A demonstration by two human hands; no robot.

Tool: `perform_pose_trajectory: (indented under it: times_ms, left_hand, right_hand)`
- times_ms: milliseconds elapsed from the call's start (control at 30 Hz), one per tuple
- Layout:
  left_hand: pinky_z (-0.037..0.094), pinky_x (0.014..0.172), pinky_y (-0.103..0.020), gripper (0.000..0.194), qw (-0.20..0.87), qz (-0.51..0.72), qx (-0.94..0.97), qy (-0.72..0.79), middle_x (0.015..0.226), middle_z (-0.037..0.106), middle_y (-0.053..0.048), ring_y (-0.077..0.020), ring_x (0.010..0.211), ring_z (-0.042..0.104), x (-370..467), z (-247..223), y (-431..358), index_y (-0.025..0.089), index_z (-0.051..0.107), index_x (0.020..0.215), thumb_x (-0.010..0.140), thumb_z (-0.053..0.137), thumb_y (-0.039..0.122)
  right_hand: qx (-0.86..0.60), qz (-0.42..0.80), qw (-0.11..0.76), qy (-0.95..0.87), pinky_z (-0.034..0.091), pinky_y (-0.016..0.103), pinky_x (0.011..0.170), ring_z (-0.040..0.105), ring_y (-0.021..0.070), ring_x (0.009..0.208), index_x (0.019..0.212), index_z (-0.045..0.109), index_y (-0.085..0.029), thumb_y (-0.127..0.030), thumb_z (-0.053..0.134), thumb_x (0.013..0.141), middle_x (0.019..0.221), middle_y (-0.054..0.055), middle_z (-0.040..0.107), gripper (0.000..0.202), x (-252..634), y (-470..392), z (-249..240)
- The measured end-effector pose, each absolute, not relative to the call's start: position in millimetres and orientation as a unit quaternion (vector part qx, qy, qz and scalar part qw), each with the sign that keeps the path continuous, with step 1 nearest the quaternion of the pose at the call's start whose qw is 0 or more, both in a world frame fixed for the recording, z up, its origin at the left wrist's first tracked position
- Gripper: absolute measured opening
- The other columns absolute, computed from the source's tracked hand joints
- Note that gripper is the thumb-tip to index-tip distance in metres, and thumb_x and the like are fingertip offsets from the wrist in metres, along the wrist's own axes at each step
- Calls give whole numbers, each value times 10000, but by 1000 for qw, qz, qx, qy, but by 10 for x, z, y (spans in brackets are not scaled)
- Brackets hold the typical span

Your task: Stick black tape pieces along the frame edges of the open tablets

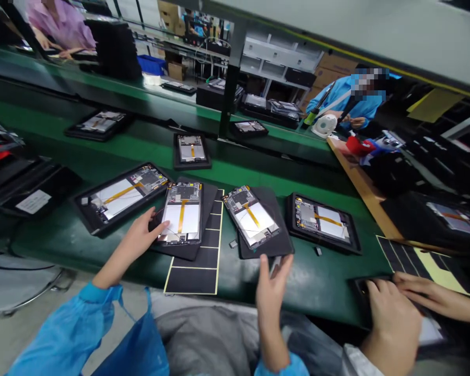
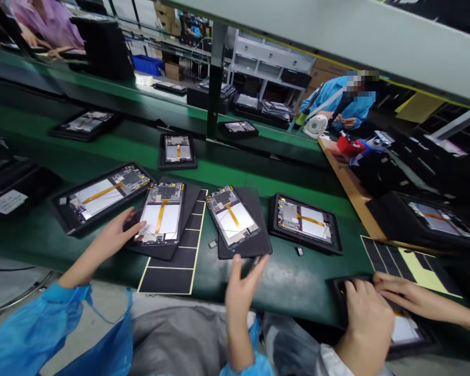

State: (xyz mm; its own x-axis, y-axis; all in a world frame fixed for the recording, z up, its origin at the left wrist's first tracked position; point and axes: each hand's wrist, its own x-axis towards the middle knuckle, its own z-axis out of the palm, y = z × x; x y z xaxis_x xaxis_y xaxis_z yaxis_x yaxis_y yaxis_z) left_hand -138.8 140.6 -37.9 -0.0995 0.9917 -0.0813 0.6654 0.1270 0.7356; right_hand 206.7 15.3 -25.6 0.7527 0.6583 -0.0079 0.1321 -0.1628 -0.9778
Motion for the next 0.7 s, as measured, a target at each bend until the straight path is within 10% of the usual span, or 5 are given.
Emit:
perform_pose_trajectory:
  times_ms: [67, 267, 433, 700]
  left_hand:
    - [560, 1084, -500, 1001, 305, 277, 595, 690, 1386, 688, -212, -399, 1266, 671, -1407, -367, 1445, 98, 556, 1511, 794, 588, 796]
    - [597, 982, -469, 962, 323, 283, 585, 688, 1235, 730, -196, -364, 1100, 708, -1377, -311, 1532, 113, 656, 1340, 703, 612, 834]
    - [563, 1009, -527, 941, 334, 300, 565, 692, 1142, 719, -200, -375, 1038, 696, -1314, -288, 1635, 104, 689, 1215, 656, 598, 855]
    - [598, 796, -419, 750, 386, 373, 514, 668, 885, 705, -87, -294, 869, 703, -1079, -223, 1635, 181, 640, 967, 675, 607, 871]
  right_hand:
    - [-749, 222, 536, -320, 287, 565, 1336, 133, 393, 1696, 1708, 322, -186, -618, 728, 902, 1815, 234, 150, 1001, 1830, 26, -341]
    - [-753, 174, 502, -389, 190, 717, 1331, 98, 453, 1691, 1741, 210, -152, -634, 625, 974, 1825, 233, 79, 997, 1727, -38, -443]
    - [-623, 268, 518, -521, 390, 601, 1293, 490, 348, 1558, 1559, 583, -207, -465, 551, 1055, 1649, 164, 539, 567, 1560, 293, -290]
    - [-654, 358, 528, -406, 524, 563, 1129, 641, 384, 1311, 1486, 599, -110, -605, 680, 833, 1419, 232, 673, 823, 992, 998, -384]
